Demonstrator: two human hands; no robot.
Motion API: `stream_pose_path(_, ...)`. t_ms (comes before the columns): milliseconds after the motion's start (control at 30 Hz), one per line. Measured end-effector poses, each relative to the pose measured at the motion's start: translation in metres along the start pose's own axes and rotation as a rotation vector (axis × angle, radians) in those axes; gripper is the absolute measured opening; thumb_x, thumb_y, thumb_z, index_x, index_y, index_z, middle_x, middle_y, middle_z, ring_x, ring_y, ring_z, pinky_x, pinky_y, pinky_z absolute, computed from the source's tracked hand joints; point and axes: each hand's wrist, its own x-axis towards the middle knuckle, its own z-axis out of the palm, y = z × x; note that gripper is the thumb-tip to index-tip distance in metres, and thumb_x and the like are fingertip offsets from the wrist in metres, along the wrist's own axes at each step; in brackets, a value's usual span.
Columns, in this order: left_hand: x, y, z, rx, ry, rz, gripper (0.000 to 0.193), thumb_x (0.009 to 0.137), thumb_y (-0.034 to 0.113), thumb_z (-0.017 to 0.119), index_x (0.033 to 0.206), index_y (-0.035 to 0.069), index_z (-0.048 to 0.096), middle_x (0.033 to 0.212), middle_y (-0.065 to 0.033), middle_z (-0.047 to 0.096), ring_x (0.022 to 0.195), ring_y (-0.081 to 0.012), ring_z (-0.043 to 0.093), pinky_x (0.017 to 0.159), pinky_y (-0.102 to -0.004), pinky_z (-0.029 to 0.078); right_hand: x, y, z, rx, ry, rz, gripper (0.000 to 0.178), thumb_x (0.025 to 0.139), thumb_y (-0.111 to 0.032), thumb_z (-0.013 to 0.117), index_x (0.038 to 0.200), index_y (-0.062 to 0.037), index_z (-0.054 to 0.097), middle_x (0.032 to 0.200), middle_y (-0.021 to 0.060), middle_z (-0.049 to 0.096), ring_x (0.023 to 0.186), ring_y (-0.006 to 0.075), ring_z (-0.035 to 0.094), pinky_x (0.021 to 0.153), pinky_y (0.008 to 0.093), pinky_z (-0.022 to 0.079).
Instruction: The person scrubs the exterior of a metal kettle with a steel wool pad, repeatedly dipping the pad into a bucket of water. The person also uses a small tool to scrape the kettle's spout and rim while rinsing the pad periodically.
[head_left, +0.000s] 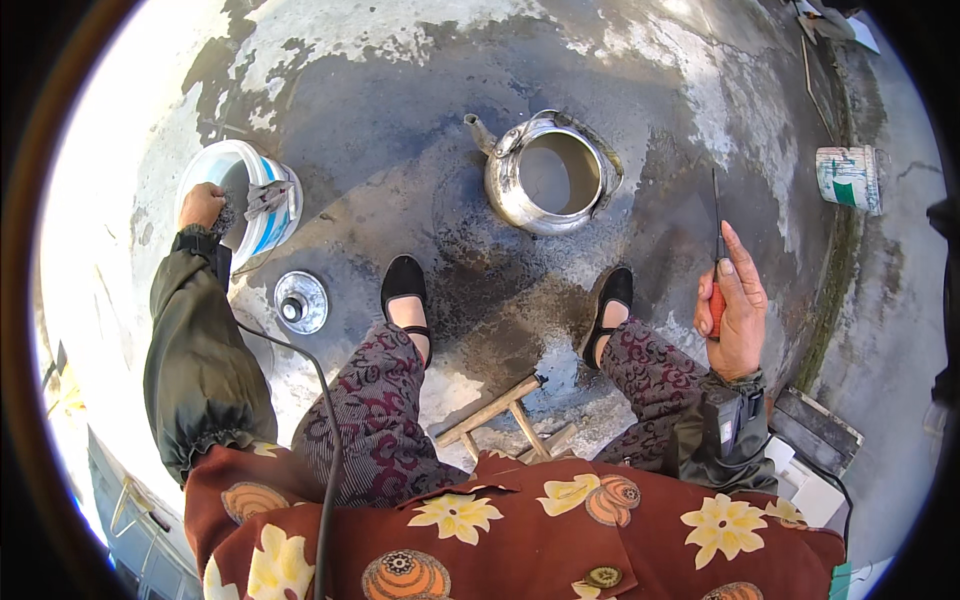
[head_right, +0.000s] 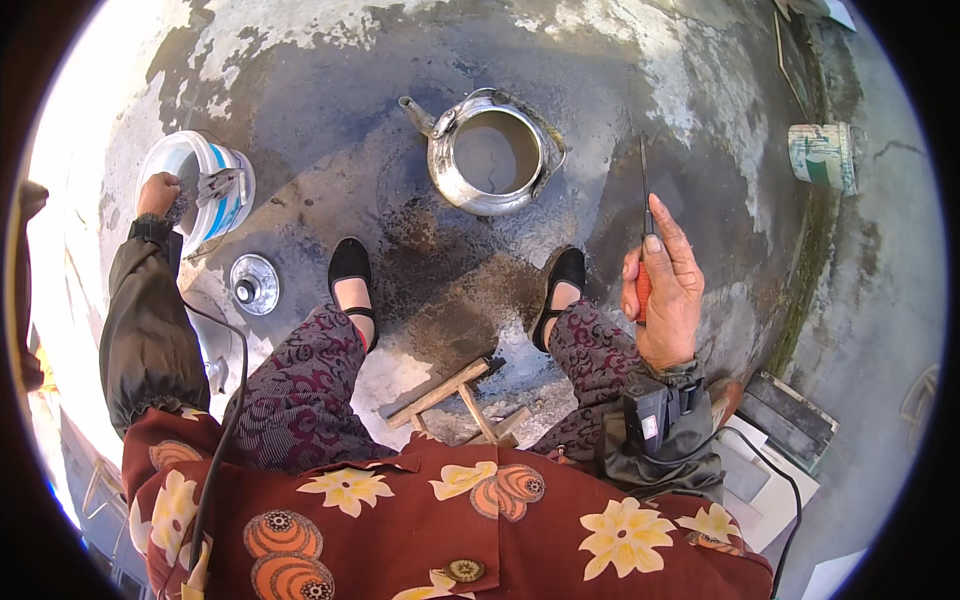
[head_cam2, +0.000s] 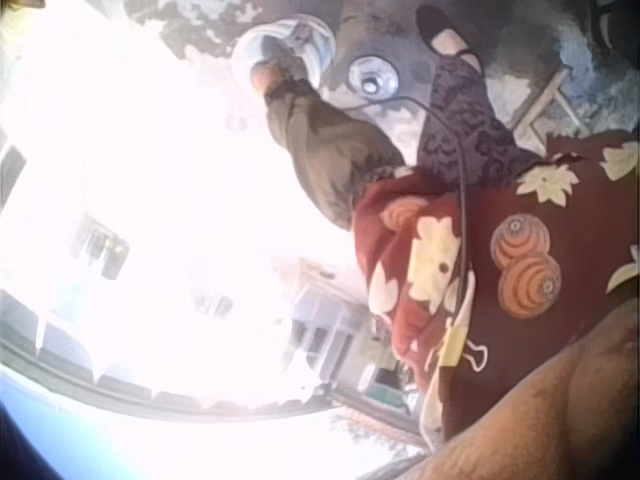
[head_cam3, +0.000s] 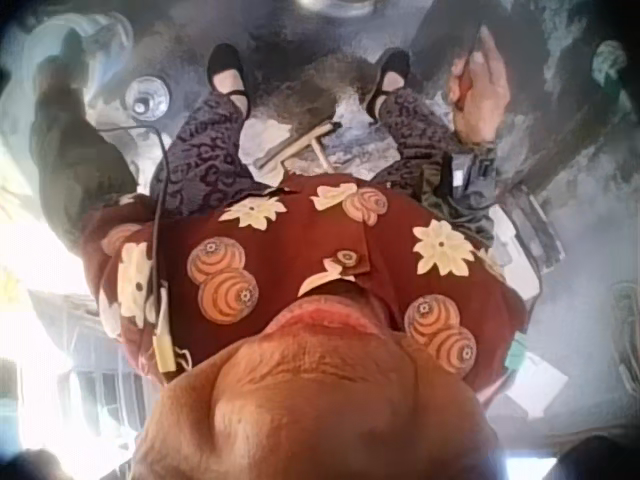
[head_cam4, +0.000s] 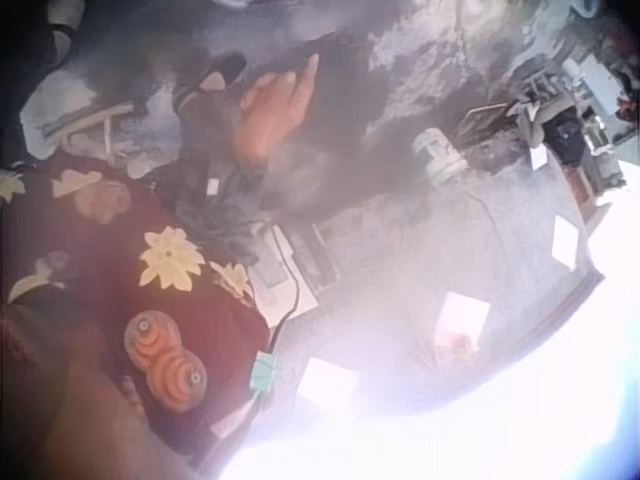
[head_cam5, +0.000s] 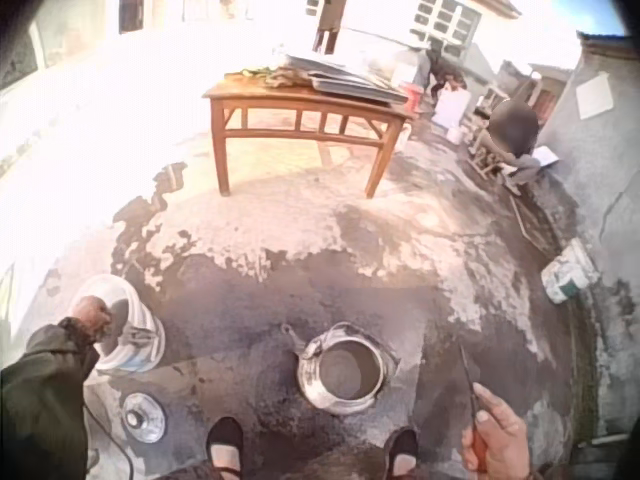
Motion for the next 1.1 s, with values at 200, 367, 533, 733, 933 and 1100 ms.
stream_pose_path(200, 0.035, -0.048, 0.089, 0.493, -0.702, 0.587, 0.023, 0.073, 0.013, 0.062, 0.093, 0.003, 0.068, 0.088, -0.0185, 0.067, 0.084, -0.0326, 0.065, 0.074, -0.0378, 0.051, 0.026, 0.011, 0.028, -0.142, 0.014, 0.076, 0.038, 0.097, -0.014, 0.048, 0.134, -0.0135, 0.048, 0.068, 0.0011, 0.053, 0.042, 0.0039, 0.040, 0.038, 0.0190, 0.032)
stream_pose_path(367, 0.017, -0.011, 0.052, 0.270, -0.927, -0.038, 0.025, 0.073, 0.014, 0.061, 0.095, 0.004, 0.067, 0.087, -0.0185, 0.067, 0.081, -0.0333, 0.065, 0.069, -0.0389, 0.051, 0.035, 0.010, 0.040, -0.190, 0.013, 0.107, 0.038, 0.096, -0.014, 0.049, 0.134, -0.0137, 0.049, 0.068, -0.0001, 0.053, 0.043, 0.0032, 0.040, 0.038, 0.0182, 0.031)
stream_pose_path(533, -0.005, 0.019, 0.010, 0.472, -0.809, 0.111, 0.031, 0.068, 0.020, 0.063, 0.095, 0.006, 0.067, 0.079, -0.0157, 0.066, 0.072, -0.0299, 0.064, 0.066, -0.0376, 0.050, 0.034, 0.010, 0.041, -0.214, -0.009, 0.123, 0.038, 0.096, -0.013, 0.049, 0.134, -0.0134, 0.049, 0.068, -0.0006, 0.052, 0.043, 0.0027, 0.039, 0.038, 0.0174, 0.030)
stream_pose_path(733, -0.017, 0.030, -0.032, -0.561, -0.811, -0.160, 0.026, 0.077, 0.003, 0.062, 0.102, -0.002, 0.063, 0.081, -0.0071, 0.066, 0.071, -0.0146, 0.061, 0.068, -0.0284, 0.050, 0.025, 0.002, 0.046, -0.204, -0.071, 0.145, 0.040, 0.097, -0.015, 0.047, 0.137, -0.0133, 0.045, 0.069, 0.0004, 0.052, 0.042, 0.0029, 0.038, 0.038, 0.0171, 0.031)
stream_pose_path(933, -0.057, 0.071, -0.128, -0.714, -0.488, -0.205, 0.030, 0.084, 0.006, 0.062, 0.113, -0.002, 0.060, 0.089, -0.0057, 0.067, 0.073, -0.0106, 0.062, 0.066, -0.0232, 0.052, 0.008, -0.014, 0.038, -0.110, -0.097, 0.041, 0.038, 0.096, -0.015, 0.050, 0.134, -0.0125, 0.049, 0.068, -0.0005, 0.052, 0.044, 0.0022, 0.039, 0.038, 0.0165, 0.030)
stream_pose_path(1100, -0.101, 0.161, -0.164, -0.886, -0.414, 0.056, 0.030, 0.085, 0.011, 0.064, 0.113, 0.001, 0.060, 0.091, -0.0057, 0.068, 0.075, -0.0090, 0.064, 0.069, -0.0217, 0.052, -0.007, -0.027, 0.028, 0.005, -0.184, -0.031, 0.038, 0.095, -0.014, 0.051, 0.133, -0.0112, 0.049, 0.068, -0.0001, 0.053, 0.044, 0.0023, 0.040, 0.038, 0.0170, 0.031)
